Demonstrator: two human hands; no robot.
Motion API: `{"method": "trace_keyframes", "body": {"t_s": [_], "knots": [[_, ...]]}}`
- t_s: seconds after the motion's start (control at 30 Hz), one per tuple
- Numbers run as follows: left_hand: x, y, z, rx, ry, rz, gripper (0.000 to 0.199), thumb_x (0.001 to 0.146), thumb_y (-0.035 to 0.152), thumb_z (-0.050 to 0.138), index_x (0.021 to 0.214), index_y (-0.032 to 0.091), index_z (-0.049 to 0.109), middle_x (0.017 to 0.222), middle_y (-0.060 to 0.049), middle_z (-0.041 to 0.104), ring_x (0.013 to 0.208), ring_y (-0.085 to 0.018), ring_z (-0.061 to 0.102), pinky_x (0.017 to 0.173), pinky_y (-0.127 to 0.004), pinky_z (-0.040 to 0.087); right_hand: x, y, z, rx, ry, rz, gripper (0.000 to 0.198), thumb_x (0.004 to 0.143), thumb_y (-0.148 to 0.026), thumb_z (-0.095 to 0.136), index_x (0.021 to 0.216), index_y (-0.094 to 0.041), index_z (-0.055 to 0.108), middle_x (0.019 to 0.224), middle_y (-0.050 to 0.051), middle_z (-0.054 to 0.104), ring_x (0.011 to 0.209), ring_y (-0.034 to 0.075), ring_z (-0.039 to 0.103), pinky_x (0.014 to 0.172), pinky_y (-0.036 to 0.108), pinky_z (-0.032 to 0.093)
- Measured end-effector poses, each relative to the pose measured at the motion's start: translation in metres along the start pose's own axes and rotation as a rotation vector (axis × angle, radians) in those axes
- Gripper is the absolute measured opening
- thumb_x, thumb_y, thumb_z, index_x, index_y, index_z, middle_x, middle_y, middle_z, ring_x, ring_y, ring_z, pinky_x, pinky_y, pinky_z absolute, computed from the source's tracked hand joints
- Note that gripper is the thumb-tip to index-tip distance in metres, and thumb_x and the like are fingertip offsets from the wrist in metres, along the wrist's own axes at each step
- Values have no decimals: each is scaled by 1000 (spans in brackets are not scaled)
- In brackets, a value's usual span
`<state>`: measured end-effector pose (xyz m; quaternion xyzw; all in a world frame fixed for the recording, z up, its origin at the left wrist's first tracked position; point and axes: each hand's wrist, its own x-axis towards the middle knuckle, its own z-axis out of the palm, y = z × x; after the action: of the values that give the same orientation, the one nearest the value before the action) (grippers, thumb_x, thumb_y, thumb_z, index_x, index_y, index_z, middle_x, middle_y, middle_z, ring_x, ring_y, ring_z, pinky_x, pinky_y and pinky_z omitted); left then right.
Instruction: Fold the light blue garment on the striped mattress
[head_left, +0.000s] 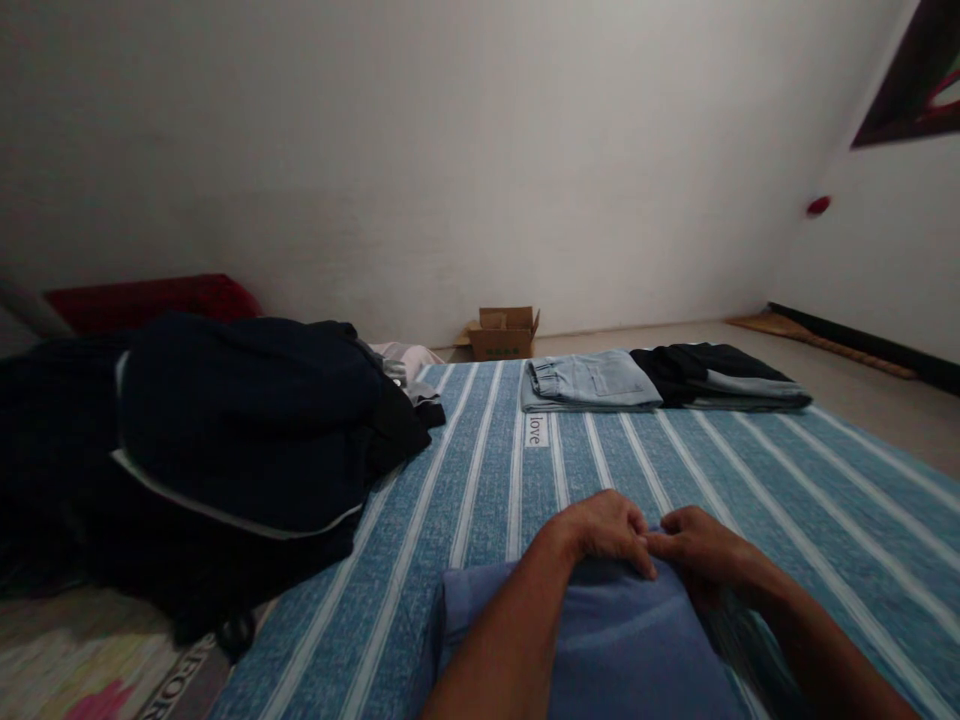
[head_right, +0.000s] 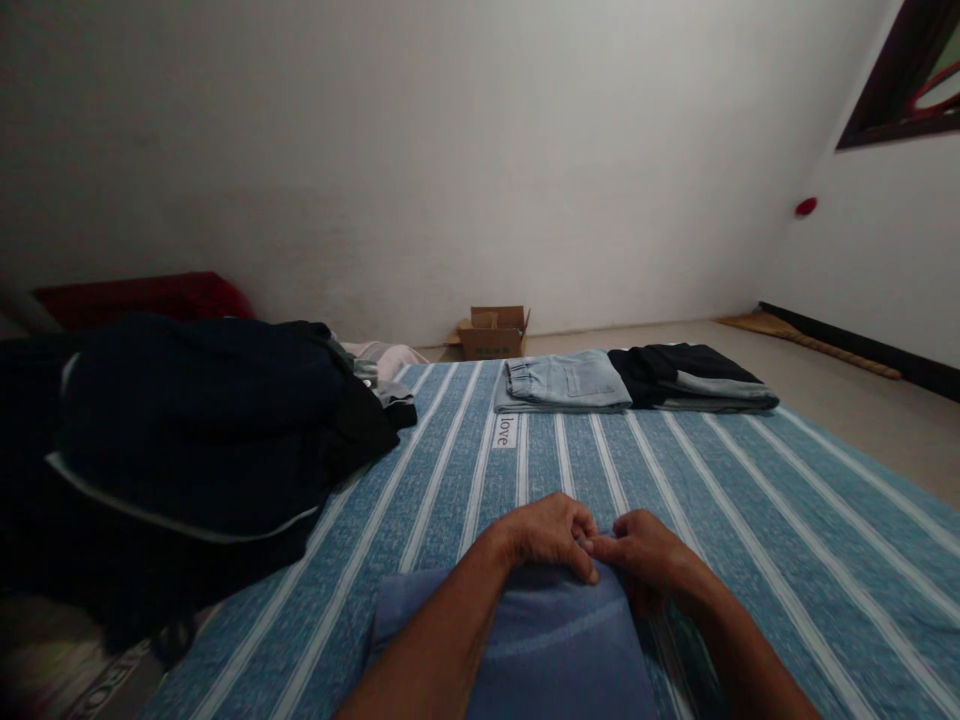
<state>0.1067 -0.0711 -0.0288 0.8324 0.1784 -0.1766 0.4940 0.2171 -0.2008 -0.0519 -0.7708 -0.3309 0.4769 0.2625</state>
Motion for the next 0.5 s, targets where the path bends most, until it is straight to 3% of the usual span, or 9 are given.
{"method": "trace_keyframes", "body": {"t_s": [0.3, 0.5], "knots": [[3, -1, 1, -10, 29, -26, 34, 46, 29, 78, 72, 17, 61, 66, 5, 60, 65, -14, 56, 55, -23, 41, -4, -4, 1, 4, 37, -3, 32, 79, -44, 59, 68, -16, 49, 44, 1, 55, 34, 14, 54, 29, 19, 35], [3, -3, 2, 14, 58, -33, 48, 47, 30, 78, 90, 16, 60, 73, 4, 62, 67, -13, 57, 56, -22, 41, -3, -4, 0, 6, 24, -21, 33, 80, -46, 59, 70, -16, 50, 43, 0, 54, 34, 14, 53, 28, 18, 34]]}}
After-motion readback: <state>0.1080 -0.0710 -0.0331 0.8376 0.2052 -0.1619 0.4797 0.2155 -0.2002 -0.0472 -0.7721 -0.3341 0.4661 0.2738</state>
